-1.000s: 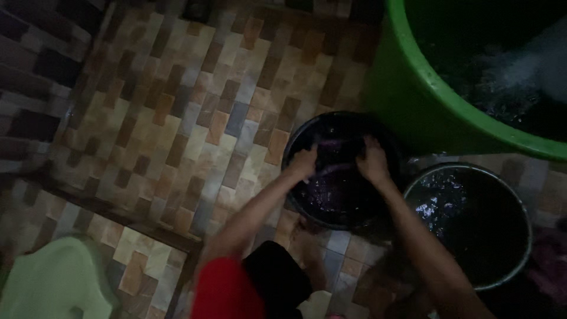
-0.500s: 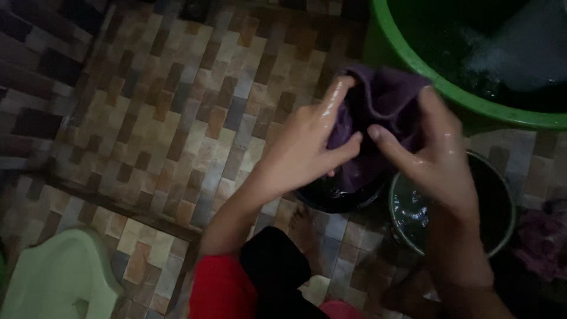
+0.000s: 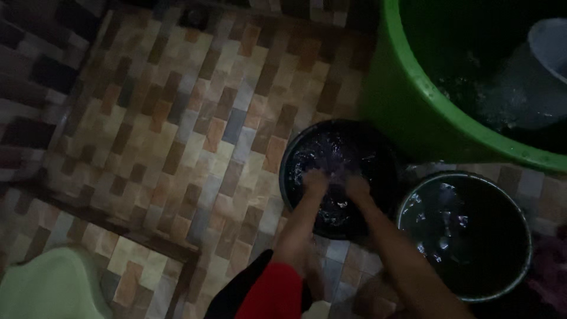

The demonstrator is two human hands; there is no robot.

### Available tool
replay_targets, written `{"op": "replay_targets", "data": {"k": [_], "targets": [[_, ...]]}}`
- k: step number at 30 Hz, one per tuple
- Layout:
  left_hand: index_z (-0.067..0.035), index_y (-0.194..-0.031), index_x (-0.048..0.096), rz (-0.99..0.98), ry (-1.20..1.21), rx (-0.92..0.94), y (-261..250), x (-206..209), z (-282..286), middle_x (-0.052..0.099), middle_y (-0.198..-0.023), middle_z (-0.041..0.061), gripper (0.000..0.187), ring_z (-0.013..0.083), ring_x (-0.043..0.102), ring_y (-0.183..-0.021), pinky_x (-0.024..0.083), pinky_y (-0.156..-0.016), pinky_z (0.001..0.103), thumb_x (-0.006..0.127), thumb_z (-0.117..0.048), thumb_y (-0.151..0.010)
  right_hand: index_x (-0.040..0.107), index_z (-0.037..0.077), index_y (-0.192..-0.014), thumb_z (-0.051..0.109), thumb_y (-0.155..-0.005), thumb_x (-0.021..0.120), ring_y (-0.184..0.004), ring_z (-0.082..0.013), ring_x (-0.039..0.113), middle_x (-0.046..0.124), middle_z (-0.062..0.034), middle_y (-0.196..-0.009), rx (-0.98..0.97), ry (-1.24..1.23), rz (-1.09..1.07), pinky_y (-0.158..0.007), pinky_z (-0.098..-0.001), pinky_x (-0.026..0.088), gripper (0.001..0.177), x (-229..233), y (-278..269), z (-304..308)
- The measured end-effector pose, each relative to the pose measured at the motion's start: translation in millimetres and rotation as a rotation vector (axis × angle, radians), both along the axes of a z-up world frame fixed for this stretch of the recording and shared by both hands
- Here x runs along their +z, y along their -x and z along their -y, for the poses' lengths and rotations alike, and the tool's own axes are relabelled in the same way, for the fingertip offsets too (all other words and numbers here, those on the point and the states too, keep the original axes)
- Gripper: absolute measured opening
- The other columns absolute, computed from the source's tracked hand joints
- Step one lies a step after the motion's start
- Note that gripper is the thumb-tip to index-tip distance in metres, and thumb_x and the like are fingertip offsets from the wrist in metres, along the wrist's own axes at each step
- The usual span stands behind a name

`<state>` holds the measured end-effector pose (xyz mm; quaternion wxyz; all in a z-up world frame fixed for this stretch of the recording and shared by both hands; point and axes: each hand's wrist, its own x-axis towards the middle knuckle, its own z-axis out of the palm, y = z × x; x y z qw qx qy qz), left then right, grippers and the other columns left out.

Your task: The person fills buckets with water from a tap using a plastic scoop, then submerges and scrubs clothes in the buckets by hand.

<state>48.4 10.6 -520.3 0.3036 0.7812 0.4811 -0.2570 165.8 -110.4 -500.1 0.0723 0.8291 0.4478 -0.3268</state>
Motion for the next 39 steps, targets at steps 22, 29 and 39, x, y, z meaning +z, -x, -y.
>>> {"op": "replay_targets", "data": {"k": [22, 29, 39], "targets": [[0.006, -0.15, 0.039, 1.221, 0.045, -0.173, 71.6, 611.7, 27.7, 0.07, -0.108, 0.02, 0.071, 0.0144, 0.077, -0.07, 0.063, -0.063, 0.027, 0.074, -0.013, -0.091, 0.048, 0.001, -0.154, -0.002, -0.092, 0.062, -0.15, -0.0301, 0.052, 0.052, -0.0152, -0.157, -0.064, -1.255, -1.009, -0.126, -0.0432, 0.046, 0.064, 557.0, -10.7, 60.4], [-0.004, -0.128, 0.059, 1.222, -0.039, -0.267, 41.9, 476.0, -2.8, 0.075, -0.105, 0.014, 0.039, 0.0263, 0.077, -0.095, 0.061, -0.081, 0.038, 0.075, -0.019, -0.095, 0.034, 0.006, -0.157, 0.002, -0.089, 0.067, -0.127, -0.0247, 0.057, 0.054, -0.0163, -0.141, -0.007, -0.896, -0.861, -0.103, -0.0384, 0.052, 0.076, 428.5, -29.0, 34.6], [-0.01, -0.098, 0.081, 0.113, -0.351, -0.171, -14.1, 7.7, -4.0, 0.077, -0.104, 0.015, 0.014, 0.0322, 0.075, -0.1, 0.06, -0.081, 0.042, 0.071, -0.01, -0.088, 0.034, 0.005, -0.155, 0.016, -0.093, 0.056, -0.132, -0.0391, 0.049, 0.047, -0.0239, -0.15, -0.23, -0.224, -0.211, -0.109, -0.0487, 0.041, 0.066, 9.5, -10.5, -11.3]]}}
